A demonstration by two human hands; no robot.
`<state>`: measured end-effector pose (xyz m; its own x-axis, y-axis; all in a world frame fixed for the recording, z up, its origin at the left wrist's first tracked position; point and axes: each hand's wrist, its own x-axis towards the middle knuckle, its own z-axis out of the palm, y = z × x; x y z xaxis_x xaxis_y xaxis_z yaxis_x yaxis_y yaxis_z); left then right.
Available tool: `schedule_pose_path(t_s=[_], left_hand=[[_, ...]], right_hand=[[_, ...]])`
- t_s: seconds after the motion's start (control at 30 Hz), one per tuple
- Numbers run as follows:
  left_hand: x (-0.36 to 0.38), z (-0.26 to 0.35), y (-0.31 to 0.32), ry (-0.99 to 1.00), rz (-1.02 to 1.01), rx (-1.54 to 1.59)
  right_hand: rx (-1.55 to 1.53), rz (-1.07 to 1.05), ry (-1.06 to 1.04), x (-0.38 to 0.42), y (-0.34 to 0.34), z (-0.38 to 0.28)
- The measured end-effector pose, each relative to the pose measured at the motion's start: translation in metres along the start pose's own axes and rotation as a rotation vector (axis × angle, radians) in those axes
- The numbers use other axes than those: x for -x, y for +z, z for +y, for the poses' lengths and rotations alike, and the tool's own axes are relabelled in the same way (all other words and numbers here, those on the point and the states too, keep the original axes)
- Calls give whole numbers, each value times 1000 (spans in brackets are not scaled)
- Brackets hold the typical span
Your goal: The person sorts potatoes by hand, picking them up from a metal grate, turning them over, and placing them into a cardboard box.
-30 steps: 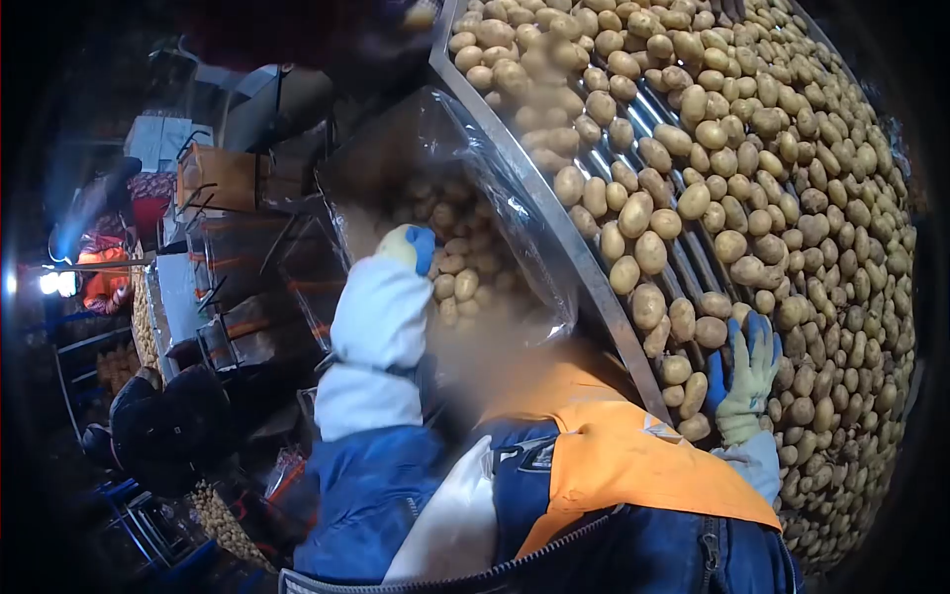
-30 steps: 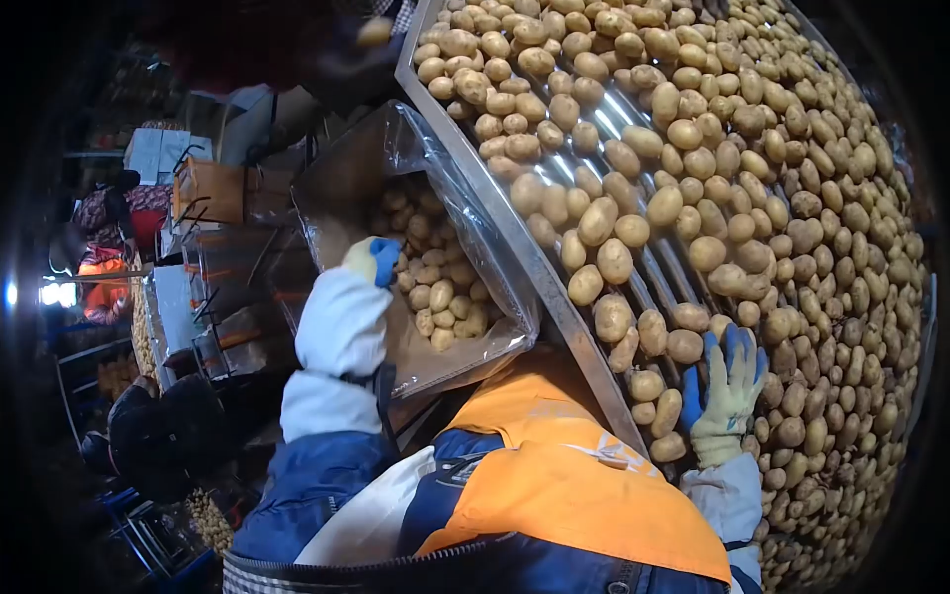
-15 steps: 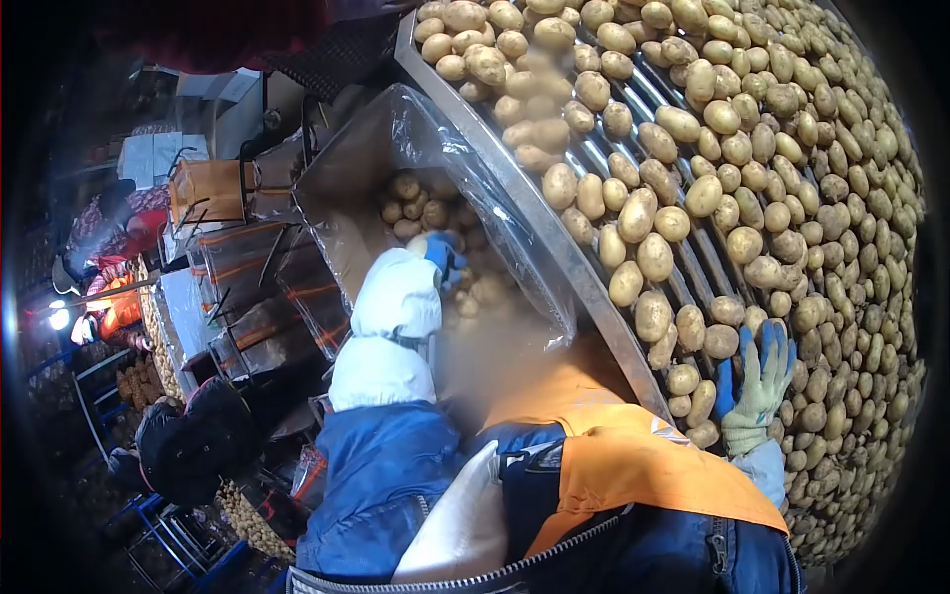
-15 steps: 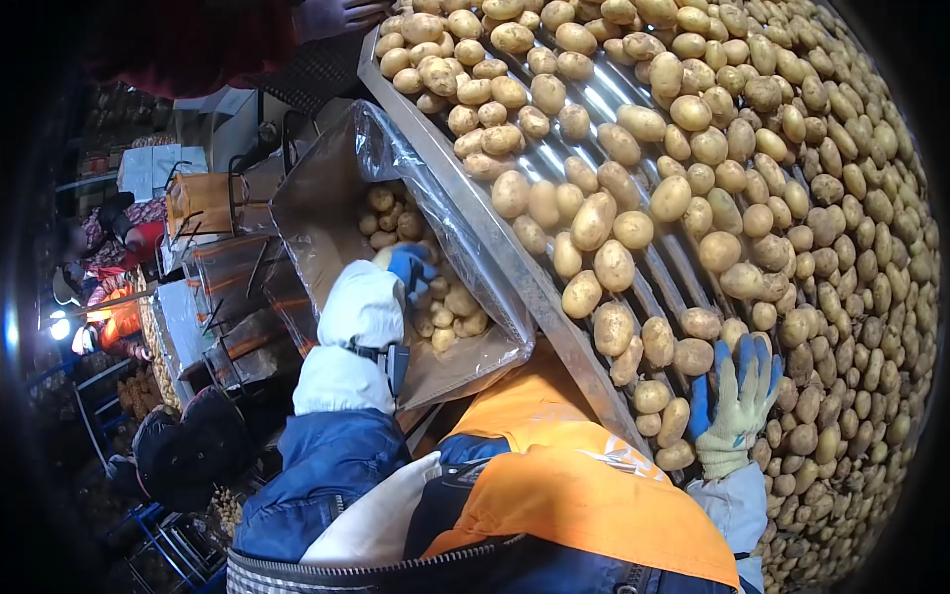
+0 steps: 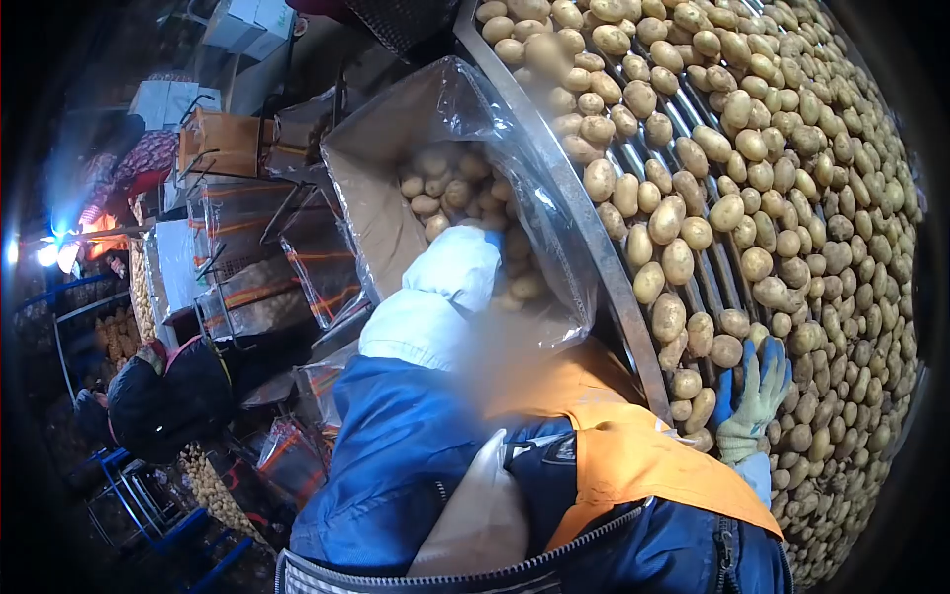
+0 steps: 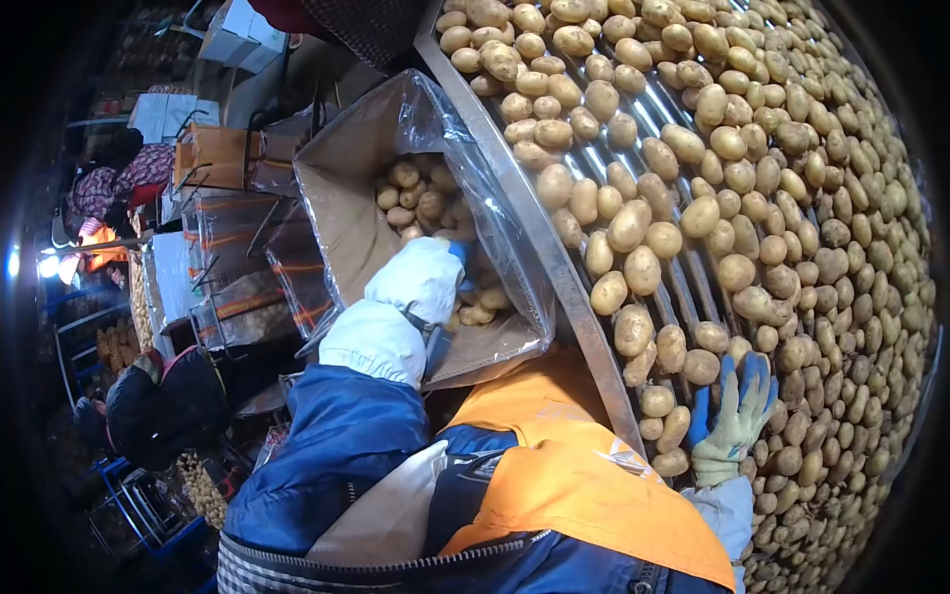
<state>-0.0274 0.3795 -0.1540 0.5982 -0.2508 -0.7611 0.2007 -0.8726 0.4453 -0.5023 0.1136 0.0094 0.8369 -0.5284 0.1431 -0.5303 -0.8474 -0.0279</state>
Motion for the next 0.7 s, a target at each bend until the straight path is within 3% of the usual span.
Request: schedule_pose_path(t_s=[0.2, 0.37, 0.4, 0.43, 0.47, 0.5, 0.57, 0.63, 0.67, 0.7], left_hand=[[2, -7, 25, -35, 61, 246], [34, 12, 15, -97, 15, 781], [46, 20, -13, -55, -106, 679], [65, 29, -41, 111, -231, 603], [124, 55, -46, 270, -6, 755], [133, 53, -55, 429, -36, 801], [177, 105, -61, 568, -67, 760], [228, 167, -26, 651, -147, 847], [221, 170, -10, 778, -144, 903], [224, 169, 7, 856, 60, 629]], right_hand=[[14, -24, 43, 0, -2, -6], [16, 37, 11, 4, 1, -2], [17, 50, 16, 4, 2, -1], [21, 26, 18, 5, 1, -1], [23, 1, 22, 6, 0, -1], [14, -10, 23, 6, 0, 0], [-1, -6, 37, 6, -5, -4], [-24, -5, 37, 5, -8, -5], [-24, -1, 34, 7, -7, -4], [-25, 19, 42, 8, -3, -4]])
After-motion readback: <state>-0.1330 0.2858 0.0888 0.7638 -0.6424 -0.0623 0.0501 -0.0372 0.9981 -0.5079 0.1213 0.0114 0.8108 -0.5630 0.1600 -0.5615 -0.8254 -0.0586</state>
